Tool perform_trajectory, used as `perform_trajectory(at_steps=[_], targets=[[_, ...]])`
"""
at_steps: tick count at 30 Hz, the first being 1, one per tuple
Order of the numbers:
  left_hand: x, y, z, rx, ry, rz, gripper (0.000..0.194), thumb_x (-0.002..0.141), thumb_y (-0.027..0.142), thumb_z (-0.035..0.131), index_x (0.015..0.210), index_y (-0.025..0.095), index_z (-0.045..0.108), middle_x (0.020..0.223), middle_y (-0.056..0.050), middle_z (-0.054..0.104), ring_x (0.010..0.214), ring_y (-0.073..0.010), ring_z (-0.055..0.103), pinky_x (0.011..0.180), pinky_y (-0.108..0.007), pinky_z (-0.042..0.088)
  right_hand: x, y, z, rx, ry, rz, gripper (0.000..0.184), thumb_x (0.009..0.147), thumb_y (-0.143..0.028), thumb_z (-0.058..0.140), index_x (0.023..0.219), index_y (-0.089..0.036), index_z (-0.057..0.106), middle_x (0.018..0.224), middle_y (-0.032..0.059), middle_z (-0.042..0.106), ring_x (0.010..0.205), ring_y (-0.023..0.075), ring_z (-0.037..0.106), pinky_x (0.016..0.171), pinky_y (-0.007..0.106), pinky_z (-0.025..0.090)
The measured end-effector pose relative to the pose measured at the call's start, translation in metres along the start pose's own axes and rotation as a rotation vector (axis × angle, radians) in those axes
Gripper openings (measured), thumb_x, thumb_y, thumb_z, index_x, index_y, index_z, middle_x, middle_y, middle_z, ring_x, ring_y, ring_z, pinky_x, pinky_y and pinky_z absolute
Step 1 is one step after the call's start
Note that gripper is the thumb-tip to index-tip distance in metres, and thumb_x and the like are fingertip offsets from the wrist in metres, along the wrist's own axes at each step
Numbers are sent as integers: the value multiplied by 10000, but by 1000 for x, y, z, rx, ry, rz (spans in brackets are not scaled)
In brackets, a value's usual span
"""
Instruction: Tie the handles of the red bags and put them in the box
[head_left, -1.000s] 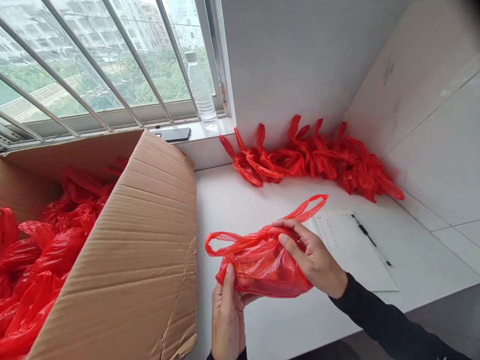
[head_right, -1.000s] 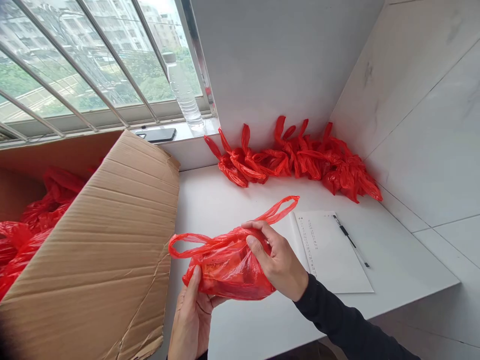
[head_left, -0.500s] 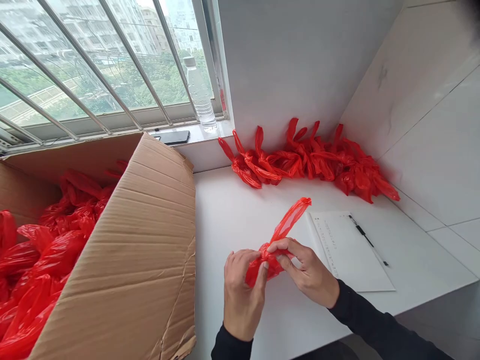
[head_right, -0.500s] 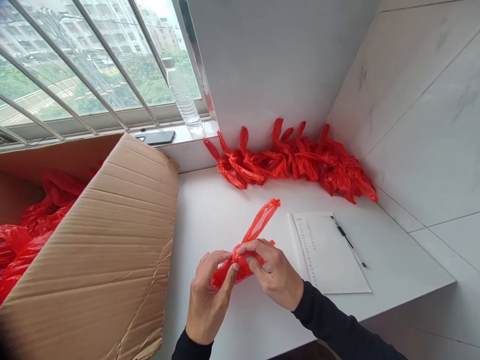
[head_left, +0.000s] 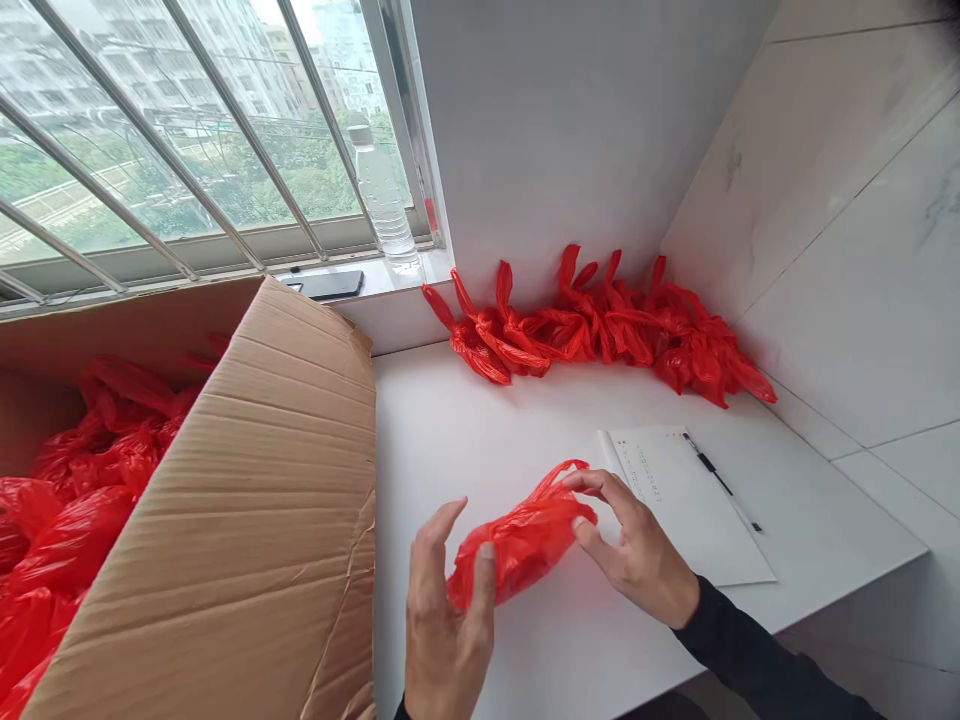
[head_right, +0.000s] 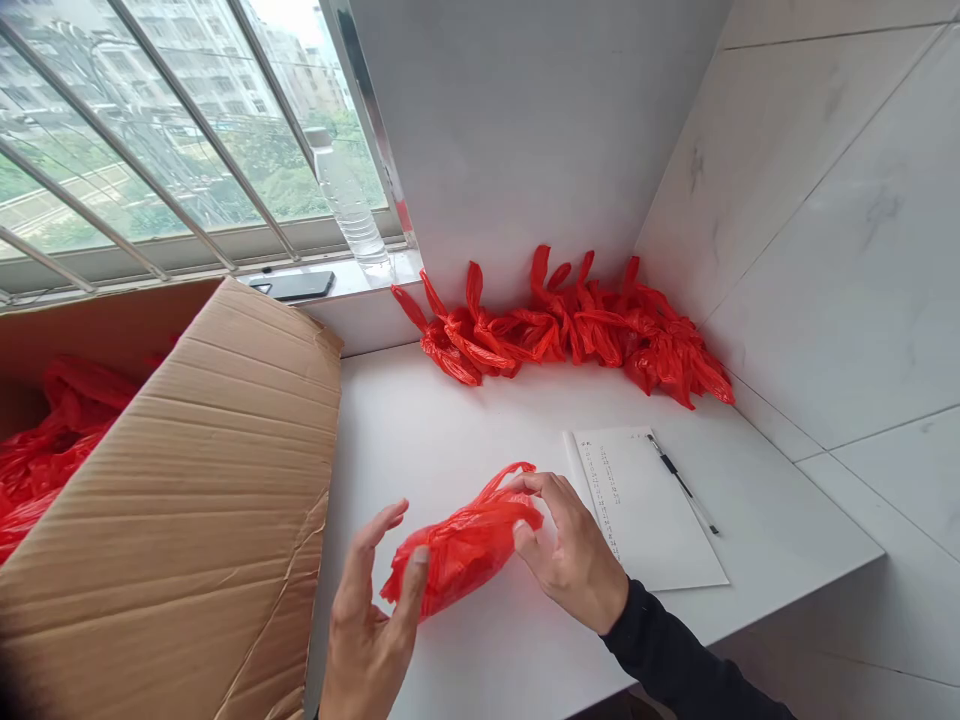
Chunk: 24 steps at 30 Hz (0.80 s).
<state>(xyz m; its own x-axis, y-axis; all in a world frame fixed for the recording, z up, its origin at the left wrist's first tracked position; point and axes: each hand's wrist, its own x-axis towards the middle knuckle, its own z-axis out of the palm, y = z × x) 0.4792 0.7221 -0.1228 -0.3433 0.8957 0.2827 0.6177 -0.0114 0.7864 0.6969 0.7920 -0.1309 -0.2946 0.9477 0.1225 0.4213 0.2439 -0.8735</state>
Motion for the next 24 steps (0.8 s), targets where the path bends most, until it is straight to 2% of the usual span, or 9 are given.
perform_trajectory(at_steps=[1, 3, 5, 6, 9, 13, 16, 21, 24], targets=[[1, 3, 3, 46, -33, 92, 398, 938, 334, 622, 1328, 266, 583, 1308, -92, 636, 1206, -271, 592, 968, -417, 502, 1, -4, 1, -34, -11, -23, 262, 932, -278, 581, 1193, -297, 568, 1182, 41, 647, 1167, 247, 598, 1044, 465, 489], [3, 6, 7, 138, -104, 226, 268, 937, 270, 629, 1204, 267, 650, 1170, -74, 673, 1089, -252, 621, 923, -417, 504, 4, -11, 2, -78, -32, -43, 179, 932, -305, 603, 1111, -299, 608, 1087, 32, 645, 1065, 243, 614, 972, 449, 519], [4, 6, 8, 191, -135, 300, 129, 945, 226, 614, 1052, 252, 681, 1013, -51, 687, 957, -230, 632, 850, -395, 503, 5, -13, 2, -85, -25, -37, 66, 962, -310, 569, 978, -286, 629, 992, 23, 636, 980, 226, 621, 904, 416, 536], [4, 5, 8, 212, -144, 330, 128, 939, 226, 625, 1055, 243, 675, 1005, -53, 687, 942, -230, 629, 839, -394, 498, 5, -14, 1, -79, -16, -35, 88, 975, -304, 549, 942, -281, 627, 972, 21, 631, 965, 218, 622, 895, 405, 537], [0, 1, 6, 281, -170, 410, 296, 908, 224, 673, 1201, 221, 630, 1108, -79, 680, 988, -246, 618, 861, -403, 485, 2, -12, -1, -63, -50, -56, 100, 957, -341, 604, 1035, -298, 648, 1066, 34, 617, 1043, 219, 620, 949, 406, 531], [-7, -3, 3, 260, -170, 478, 219, 929, 99, 615, 1107, 222, 646, 989, -36, 711, 914, -202, 630, 831, -355, 473, -4, -12, -2, -70, -127, -68, 95, 938, -361, 631, 995, -310, 687, 1206, 54, 575, 1210, 254, 563, 993, 424, 519], [-12, -7, -1, 170, -84, 399, 218, 934, 102, 615, 1096, 239, 664, 1017, -25, 716, 944, -183, 653, 839, -314, 497, -7, -8, -7, -40, -66, -6, 144, 988, -354, 527, 943, -276, 639, 1187, 66, 592, 1213, 255, 561, 1009, 444, 502], [-21, -9, -12, 61, 171, 42, 139, 968, 250, 593, 1076, 262, 681, 1029, -13, 724, 934, -174, 691, 806, -260, 532, -14, 2, -23, 59, 85, 154, 196, 1008, -431, 459, 992, -265, 563, 1190, 67, 619, 1153, 247, 593, 999, 443, 496], [-24, 2, -13, 49, 114, 32, 286, 954, 284, 605, 1238, 259, 627, 1149, -46, 704, 1045, -213, 678, 868, -303, 545, -19, -6, -25, 89, 36, 138, 316, 968, -447, 534, 1238, -285, 517, 1191, 54, 624, 1162, 238, 589, 1040, 423, 465]])
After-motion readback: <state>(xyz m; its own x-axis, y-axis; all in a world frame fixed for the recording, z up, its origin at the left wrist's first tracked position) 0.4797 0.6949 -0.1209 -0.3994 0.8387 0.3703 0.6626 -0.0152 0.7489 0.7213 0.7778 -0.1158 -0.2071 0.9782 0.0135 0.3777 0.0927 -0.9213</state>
